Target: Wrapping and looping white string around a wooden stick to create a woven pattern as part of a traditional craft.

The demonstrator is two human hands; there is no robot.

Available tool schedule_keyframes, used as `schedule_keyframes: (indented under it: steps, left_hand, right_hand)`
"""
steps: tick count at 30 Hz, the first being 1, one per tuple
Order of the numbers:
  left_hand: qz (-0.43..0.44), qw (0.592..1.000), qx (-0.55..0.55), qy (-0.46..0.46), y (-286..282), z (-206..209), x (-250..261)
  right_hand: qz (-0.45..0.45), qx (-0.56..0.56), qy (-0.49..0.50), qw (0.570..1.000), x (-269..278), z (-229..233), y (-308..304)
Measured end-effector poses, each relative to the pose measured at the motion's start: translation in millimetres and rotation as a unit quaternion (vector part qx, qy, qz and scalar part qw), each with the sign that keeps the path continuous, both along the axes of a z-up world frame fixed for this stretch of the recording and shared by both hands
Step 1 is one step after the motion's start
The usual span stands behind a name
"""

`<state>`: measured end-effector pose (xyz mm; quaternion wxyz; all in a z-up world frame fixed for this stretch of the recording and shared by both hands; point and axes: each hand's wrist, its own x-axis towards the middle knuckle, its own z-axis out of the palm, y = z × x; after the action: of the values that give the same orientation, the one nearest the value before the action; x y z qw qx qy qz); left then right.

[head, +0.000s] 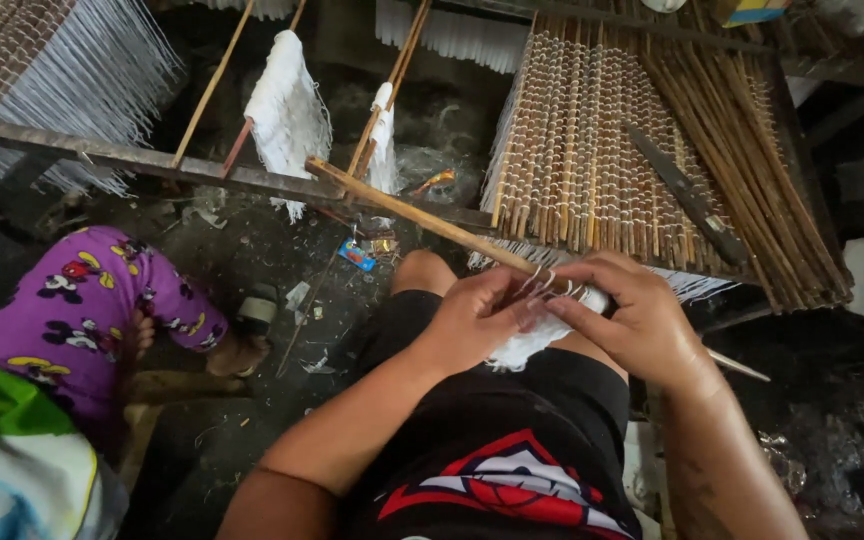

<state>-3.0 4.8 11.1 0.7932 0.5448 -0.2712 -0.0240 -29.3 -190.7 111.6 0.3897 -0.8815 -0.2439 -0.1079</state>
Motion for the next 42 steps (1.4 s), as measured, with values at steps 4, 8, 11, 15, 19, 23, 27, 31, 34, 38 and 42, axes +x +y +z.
schedule_keyframes:
  steps: [4,8,11,15,19,23,27,31,34,38,42]
  left_hand:
    - [-0.045,0.999,-0.024,0.012,3,-1,0]
    - [-0.055,0.997,-0.031,0.046,3,-3,0]
    - [-0.033,0.998,-0.046,0.032,5,-14,6]
    - [-0.196,0.978,-0.044,-0.053,24,-17,27]
    - [-0.093,0.989,-0.075,0.082,1,-24,13]
    - [-0.145,0.983,-0.071,0.082,8,9,-4]
    - [-0.181,0.978,-0.054,0.087,11,17,-10]
    - [-0.113,0.991,0.061,0.023,11,1,7]
    - [-0.038,0.99,0.137,-0.013,22,-23,18]
    - [-0.032,0.988,0.119,0.097,26,-38,25]
    - [-0.082,0.958,-0.117,0.248,33,-66,37]
  right_hand:
    - [-0.019,-0.015,-0.009,1.0,3,-8,-4]
    - [-0.025,-0.021,-0.012,0.999,6,-8,-5]
    - [-0.027,-0.03,-0.003,0.999,0,-2,-5]
    - [-0.026,-0.049,-0.009,0.998,3,-9,-13]
    - [-0.027,-0.029,0.016,0.999,3,-7,-13]
    - [-0.056,-0.041,0.027,0.997,5,-10,-15]
    - [-0.073,-0.052,0.031,0.996,5,-10,-17]
    - [-0.033,-0.049,0.039,0.998,-1,-5,-19]
    - [0.014,-0.057,0.011,0.998,-5,-4,-16]
    - [0.017,-0.114,-0.094,0.989,-13,-12,-16]
    - [0.088,-0.174,0.017,0.981,-51,-10,-17]
